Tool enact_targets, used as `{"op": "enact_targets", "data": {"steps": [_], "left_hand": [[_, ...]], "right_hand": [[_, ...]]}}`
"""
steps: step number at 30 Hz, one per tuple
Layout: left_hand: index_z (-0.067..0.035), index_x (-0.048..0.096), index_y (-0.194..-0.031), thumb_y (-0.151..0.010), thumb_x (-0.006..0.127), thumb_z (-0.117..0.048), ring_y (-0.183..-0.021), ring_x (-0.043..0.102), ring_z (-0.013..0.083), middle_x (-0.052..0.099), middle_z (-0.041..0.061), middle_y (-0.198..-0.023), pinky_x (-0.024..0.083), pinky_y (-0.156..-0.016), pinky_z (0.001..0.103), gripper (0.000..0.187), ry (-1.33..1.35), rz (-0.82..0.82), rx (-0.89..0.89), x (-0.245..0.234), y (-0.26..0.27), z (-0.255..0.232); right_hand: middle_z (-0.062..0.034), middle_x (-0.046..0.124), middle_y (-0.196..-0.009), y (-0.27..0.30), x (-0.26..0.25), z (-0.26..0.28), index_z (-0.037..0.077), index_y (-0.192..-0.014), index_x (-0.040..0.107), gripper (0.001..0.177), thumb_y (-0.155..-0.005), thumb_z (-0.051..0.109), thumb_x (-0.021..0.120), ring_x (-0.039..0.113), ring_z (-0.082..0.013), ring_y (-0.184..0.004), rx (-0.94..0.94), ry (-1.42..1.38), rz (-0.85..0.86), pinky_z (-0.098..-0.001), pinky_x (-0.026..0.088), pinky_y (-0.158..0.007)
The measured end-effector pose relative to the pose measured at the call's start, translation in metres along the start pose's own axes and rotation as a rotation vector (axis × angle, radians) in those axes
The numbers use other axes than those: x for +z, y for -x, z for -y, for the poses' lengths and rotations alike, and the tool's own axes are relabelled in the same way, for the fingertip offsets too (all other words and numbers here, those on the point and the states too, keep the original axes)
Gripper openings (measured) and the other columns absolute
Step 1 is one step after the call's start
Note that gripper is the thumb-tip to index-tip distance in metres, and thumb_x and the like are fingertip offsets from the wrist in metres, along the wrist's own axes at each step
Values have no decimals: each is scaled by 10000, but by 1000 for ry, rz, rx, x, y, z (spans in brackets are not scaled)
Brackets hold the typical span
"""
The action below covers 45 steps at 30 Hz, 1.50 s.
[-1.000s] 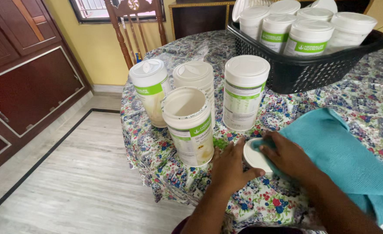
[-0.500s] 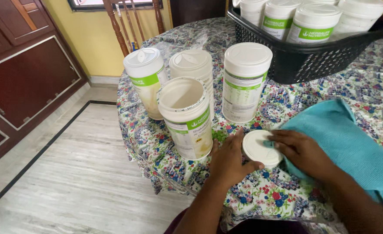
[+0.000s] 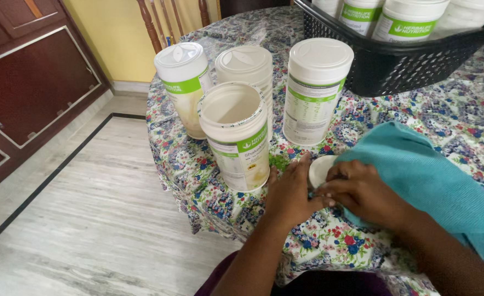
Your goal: The person wipes white plastic containers and their lids with a teal cloth on a floral tablecloth. They handle each container and lid one at a time, wiping the exterior surfaces and then placing them back on the table.
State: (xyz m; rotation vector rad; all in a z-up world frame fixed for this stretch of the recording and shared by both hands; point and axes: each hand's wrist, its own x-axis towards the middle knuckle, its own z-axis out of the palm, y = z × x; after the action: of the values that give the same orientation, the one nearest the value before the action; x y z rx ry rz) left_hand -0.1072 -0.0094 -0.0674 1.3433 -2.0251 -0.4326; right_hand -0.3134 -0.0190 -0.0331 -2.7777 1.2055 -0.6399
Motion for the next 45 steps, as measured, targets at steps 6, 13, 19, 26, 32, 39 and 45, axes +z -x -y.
{"op": "enact_targets", "data": {"steps": [6, 13, 19, 26, 32, 39, 45], "left_hand": [[31, 265, -1575, -699, 820, -634, -1422, 465, 337, 491, 222, -1519, 121, -1208, 639, 1232, -16, 15, 3, 0, -1, 0], [44, 290, -1559, -681, 822, -656, -1434, 468, 336, 504, 224, -1515, 142, -1208, 649, 1242, 13, -44, 38, 3, 1, 5], [36, 284, -1568, -700, 797, -680, -1437, 453, 327, 513, 216, -1495, 141, -1200, 660, 1237, -20, -23, 31, 6, 1, 6], [30, 282, -1567, -715, 790, -678, -1443, 447, 332, 504, 226, -1503, 143, -1206, 656, 1218, -48, -13, 36, 6, 1, 5], [21, 258, -1587, -735, 805, -620, -1446, 428, 353, 483, 244, -1516, 140, -1205, 634, 1198, -86, -6, 44, 5, 1, 5], [25, 312, -1558, -703, 811, -640, -1457, 433, 336, 474, 224, -1541, 136, -1206, 633, 1192, 11, -7, 21, 0, 2, 3], [9, 294, -1573, -711, 814, -643, -1444, 441, 339, 484, 214, -1531, 141, -1210, 645, 1200, -4, 5, 7, 4, 1, 6]], "right_hand": [[-14, 663, -1105, -26, 7, 2, 299, -1055, 793, 296, -799, 157, 744, 596, -244, -1093, 128, 110, -19, -469, 434, -907], [3, 679, -1138, 0, 12, -20, 243, -995, 796, 259, -763, 131, 768, 605, -235, -1117, -63, -12, -60, -480, 386, -949], [-40, 674, -1110, 18, -5, -58, 205, -1084, 787, 299, -824, 87, 700, 617, -232, -1073, 65, -229, -13, -397, 486, -916], [-82, 707, -1067, -18, 20, -27, 219, -1092, 804, 238, -905, 182, 662, 642, -321, -1028, 318, 162, -253, -456, 507, -891], [-75, 701, -1212, -14, 28, 1, 180, -1202, 746, 318, -899, 216, 654, 608, -309, -1220, 149, 75, -141, -486, 411, -1060], [-102, 570, -1510, 32, -4, -46, 141, -1333, 681, 393, -960, 228, 592, 379, -338, -1488, 24, -221, 44, -553, 214, -1202], [-37, 442, -1567, -8, 11, -29, 268, -1494, 541, 527, -986, 387, 461, 354, -284, -1468, 384, -26, 62, -626, 254, -1163]]}}
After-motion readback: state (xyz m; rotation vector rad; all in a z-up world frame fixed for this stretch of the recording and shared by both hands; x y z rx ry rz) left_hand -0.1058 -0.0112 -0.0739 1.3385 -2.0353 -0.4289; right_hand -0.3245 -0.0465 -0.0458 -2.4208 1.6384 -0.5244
